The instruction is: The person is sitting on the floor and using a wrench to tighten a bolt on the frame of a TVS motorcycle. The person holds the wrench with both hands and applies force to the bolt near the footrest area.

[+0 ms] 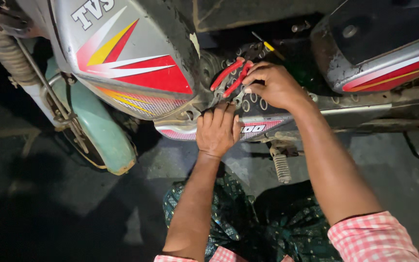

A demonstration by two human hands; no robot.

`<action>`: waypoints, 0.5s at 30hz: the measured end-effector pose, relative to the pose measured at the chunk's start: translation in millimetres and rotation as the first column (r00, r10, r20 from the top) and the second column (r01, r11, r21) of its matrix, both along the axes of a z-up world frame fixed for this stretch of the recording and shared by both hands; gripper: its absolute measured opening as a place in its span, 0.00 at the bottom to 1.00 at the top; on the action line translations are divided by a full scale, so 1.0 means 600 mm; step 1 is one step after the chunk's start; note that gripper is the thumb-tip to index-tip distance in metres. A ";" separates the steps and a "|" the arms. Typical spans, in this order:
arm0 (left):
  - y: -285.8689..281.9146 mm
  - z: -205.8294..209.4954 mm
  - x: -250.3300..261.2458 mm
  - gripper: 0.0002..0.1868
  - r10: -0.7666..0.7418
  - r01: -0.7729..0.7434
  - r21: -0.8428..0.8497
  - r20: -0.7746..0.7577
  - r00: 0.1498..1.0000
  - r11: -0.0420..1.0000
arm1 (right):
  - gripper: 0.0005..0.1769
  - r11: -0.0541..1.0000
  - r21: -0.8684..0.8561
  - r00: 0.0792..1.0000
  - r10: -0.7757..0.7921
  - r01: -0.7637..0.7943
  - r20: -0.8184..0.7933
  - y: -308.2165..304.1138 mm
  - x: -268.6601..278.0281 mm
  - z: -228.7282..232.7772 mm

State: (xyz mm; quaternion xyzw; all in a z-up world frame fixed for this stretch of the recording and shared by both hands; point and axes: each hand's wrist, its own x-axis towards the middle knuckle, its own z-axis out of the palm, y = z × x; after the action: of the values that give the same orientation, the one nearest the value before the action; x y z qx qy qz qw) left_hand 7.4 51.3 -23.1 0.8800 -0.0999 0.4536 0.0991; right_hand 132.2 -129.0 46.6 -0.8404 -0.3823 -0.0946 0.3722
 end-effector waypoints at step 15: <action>0.000 0.000 -0.002 0.16 -0.001 0.001 0.000 0.004 1.000 1.000 | 0.08 0.993 -0.103 0.996 0.061 -0.055 0.059 -0.042 0.007 0.000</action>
State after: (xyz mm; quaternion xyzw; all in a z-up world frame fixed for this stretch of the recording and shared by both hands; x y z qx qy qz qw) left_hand 6.1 51.3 -23.0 0.8790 -0.1006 0.4555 0.0993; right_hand 136.5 -154.1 46.8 -0.8435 -0.4221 -0.0901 0.3197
